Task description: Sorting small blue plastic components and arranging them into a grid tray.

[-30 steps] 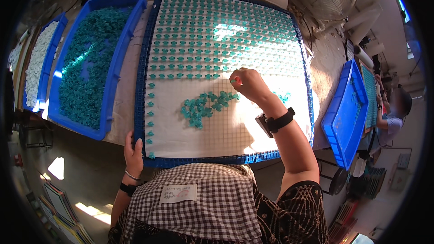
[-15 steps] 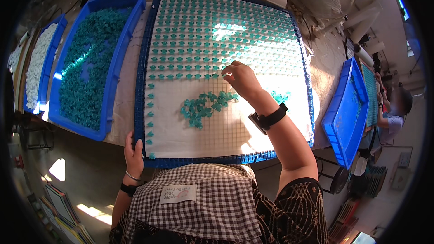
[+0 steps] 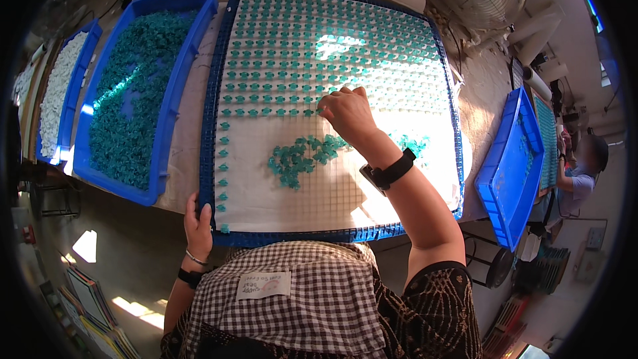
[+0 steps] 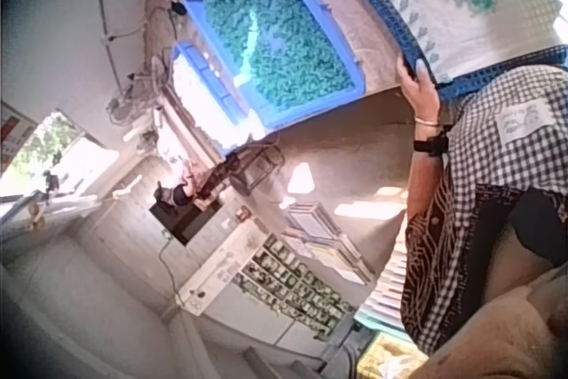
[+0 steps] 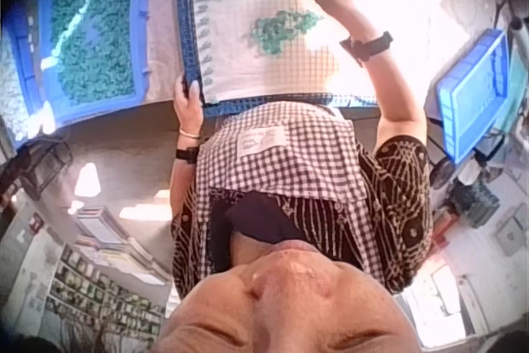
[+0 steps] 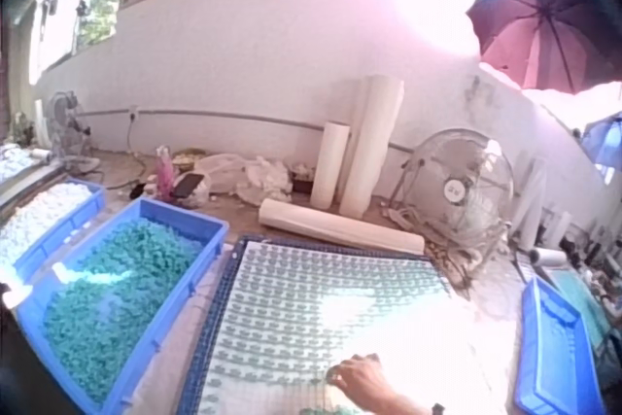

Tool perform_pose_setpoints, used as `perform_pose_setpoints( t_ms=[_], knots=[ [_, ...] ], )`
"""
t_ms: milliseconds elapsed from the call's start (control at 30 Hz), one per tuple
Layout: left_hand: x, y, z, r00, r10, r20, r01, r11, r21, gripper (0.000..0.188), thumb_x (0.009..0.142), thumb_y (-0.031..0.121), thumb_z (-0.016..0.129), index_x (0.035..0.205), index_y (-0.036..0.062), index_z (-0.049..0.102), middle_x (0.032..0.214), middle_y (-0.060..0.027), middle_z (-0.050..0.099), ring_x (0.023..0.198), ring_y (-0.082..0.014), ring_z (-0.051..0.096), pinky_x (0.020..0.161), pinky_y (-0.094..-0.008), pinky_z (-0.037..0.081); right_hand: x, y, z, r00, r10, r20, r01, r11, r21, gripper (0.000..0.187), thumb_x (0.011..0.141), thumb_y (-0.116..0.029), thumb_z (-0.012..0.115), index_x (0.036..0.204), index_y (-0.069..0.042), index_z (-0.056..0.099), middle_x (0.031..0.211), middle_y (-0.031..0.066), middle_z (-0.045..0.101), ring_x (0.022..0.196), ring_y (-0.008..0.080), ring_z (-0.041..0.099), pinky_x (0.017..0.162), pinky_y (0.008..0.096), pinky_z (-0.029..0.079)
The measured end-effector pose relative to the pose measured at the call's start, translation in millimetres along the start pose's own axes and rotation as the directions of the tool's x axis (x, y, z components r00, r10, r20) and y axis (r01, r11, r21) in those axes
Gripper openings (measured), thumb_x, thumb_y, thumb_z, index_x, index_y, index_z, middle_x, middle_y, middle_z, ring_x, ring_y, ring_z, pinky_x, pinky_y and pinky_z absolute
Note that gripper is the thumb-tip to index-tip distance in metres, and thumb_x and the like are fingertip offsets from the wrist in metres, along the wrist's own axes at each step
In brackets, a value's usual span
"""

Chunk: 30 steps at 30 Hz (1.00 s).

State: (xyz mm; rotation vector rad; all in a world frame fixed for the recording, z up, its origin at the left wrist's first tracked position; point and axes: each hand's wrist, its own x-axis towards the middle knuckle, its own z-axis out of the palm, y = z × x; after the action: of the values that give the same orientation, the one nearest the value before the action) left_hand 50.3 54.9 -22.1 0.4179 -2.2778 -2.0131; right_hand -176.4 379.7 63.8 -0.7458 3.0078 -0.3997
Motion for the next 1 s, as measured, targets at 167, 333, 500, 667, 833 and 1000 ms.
perform_pose_setpoints(
  t_ms=[167, 333, 500, 667, 833, 1000],
  knots=[
    [0.1, 0.1, 1.3, 1.000, 0.012, -0.013, -0.012, 1.000, 0.016, 0.049, 0.093, 0.026, 0.055, 0.128, -0.0060, 0.043, 0.118, -0.0148, 0.055, 0.108, -0.0205, 0.053, 0.095, -0.0330, 0.041, 1.4, 3.4, 0.4, 1.000, -0.017, 0.020, 0.018, 1.000, -0.013, 0.005, 0.080, -0.017, 0.066, 0.082, -0.012, 0.068, 0.080, 0.0027, 0.066, 0.086, 0.0209, 0.057, 0.087, 0.0368, 0.035],
    [0.1, 4.5, 1.3, 1.000, -0.010, 0.007, 0.010, 1.000, 0.005, 0.049, 0.093, 0.025, 0.055, 0.128, -0.0060, 0.043, 0.118, -0.0148, 0.055, 0.107, -0.0202, 0.053, 0.094, -0.0328, 0.041, -0.5, 4.2, 6.0, 0.997, -0.064, -0.036, 0.063, 0.998, -0.032, 0.004, 0.079, -0.015, 0.067, 0.082, -0.012, 0.067, 0.079, 0.0029, 0.065, 0.086, 0.0221, 0.058, 0.088, 0.0372, 0.035],
    [2.1, -0.2, 1.2, 1.000, -0.007, 0.011, 0.007, 1.000, -0.008, 0.048, 0.093, 0.025, 0.055, 0.128, -0.0059, 0.044, 0.119, -0.0148, 0.055, 0.108, -0.0201, 0.053, 0.095, -0.0326, 0.041, -8.0, 1.7, -13.2, 0.992, 0.107, -0.070, -0.080, 0.946, 0.315, 0.019, 0.080, -0.015, 0.069, 0.097, -0.008, 0.066, 0.098, 0.0105, 0.060, 0.082, 0.0270, 0.061, 0.077, 0.0373, 0.048],
    [1.4, 1.6, 0.2, 1.000, -0.001, 0.005, 0.001, 1.000, 0.017, 0.048, 0.093, 0.025, 0.054, 0.128, -0.0061, 0.043, 0.119, -0.0148, 0.055, 0.108, -0.0203, 0.053, 0.095, -0.0324, 0.040, -26.6, 18.7, -33.5, 0.949, 0.222, 0.222, -0.265, 0.945, 0.189, 0.022, 0.080, -0.017, 0.067, 0.098, -0.004, 0.065, 0.088, 0.0143, 0.064, 0.082, 0.0277, 0.064, 0.071, 0.0369, 0.051],
    [1.3, 8.5, 2.7, 1.000, -0.012, 0.000, 0.012, 0.999, 0.035, 0.048, 0.093, 0.025, 0.054, 0.128, -0.0062, 0.043, 0.119, -0.0146, 0.055, 0.108, -0.0205, 0.053, 0.095, -0.0325, 0.041, -40.7, 28.4, -21.3, 0.950, 0.156, 0.271, -0.199, 0.970, 0.138, 0.017, 0.079, -0.013, 0.066, 0.092, -0.002, 0.064, 0.083, 0.0144, 0.065, 0.078, 0.0256, 0.064, 0.069, 0.0349, 0.052],
    [0.8, 11.1, 2.7, 1.000, -0.005, -0.006, 0.005, 0.999, 0.054, 0.047, 0.093, 0.025, 0.053, 0.128, -0.0062, 0.044, 0.118, -0.0143, 0.055, 0.107, -0.0202, 0.053, 0.095, -0.0324, 0.041, -37.6, 36.8, -22.6, 0.973, 0.212, 0.096, -0.224, 0.963, 0.149, 0.013, 0.082, -0.009, 0.063, 0.094, -0.002, 0.063, 0.084, 0.0128, 0.064, 0.079, 0.0252, 0.064, 0.070, 0.0347, 0.052]
  ],
)
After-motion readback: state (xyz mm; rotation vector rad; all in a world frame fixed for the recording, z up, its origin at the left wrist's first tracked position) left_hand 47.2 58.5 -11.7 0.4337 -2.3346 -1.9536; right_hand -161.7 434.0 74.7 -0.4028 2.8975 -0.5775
